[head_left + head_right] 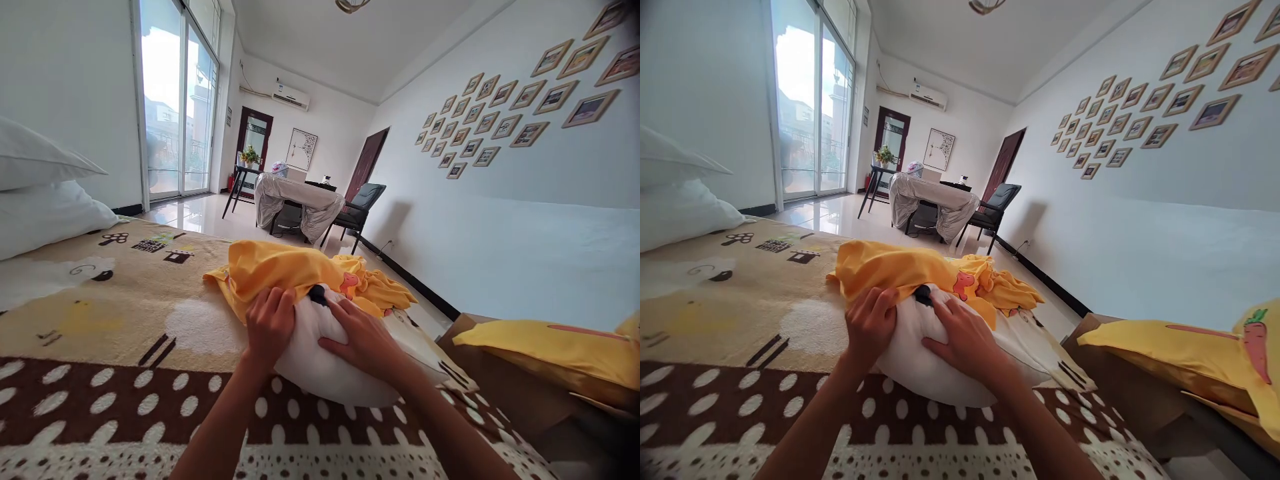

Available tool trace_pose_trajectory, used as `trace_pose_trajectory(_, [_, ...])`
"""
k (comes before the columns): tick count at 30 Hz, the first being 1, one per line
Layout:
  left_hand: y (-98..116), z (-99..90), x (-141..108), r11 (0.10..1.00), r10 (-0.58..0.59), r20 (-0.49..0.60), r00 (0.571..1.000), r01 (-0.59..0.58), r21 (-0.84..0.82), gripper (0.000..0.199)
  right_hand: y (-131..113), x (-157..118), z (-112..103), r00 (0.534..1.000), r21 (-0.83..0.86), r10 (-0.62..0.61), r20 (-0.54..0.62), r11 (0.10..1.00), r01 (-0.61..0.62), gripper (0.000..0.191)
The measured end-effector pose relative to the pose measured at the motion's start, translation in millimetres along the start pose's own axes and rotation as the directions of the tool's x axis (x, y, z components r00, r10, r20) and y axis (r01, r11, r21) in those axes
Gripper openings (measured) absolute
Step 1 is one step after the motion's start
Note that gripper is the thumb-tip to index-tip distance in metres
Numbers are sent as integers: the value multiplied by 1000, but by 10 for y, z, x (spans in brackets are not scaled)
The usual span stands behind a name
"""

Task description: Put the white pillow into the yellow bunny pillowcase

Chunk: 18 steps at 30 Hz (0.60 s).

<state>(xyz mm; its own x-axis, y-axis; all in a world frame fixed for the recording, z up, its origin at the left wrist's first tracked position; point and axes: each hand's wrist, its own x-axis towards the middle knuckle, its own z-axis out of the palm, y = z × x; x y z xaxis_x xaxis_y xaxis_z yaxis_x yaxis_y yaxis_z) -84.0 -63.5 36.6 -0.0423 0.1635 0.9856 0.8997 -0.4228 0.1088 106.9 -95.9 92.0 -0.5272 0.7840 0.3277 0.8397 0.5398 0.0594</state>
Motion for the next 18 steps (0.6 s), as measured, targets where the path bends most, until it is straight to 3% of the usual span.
trace_pose_trajectory(4, [-174, -36, 35, 996, -88, -8, 996, 88, 7, 12, -279, 194, 29, 996, -77, -92, -13, 993, 91, 65])
trace_pose_trajectory(8, [-358, -89, 57, 987, -158, 66, 985, 159, -4, 19, -555, 331, 54, 980, -124, -197, 17, 972, 198, 57])
trace_pose_trajectory(15, [-547, -232, 125, 986, -105, 243, 964, 133, -102, 20, -788, 521, 88, 966, -185, -250, 66, 948, 258, 40])
trace_pose_trajectory(18, [-482, -249, 133, 987, -49, 206, 977, 80, -142, 16, -770, 630, 117, 964, -206, -256, 70, 942, 265, 37])
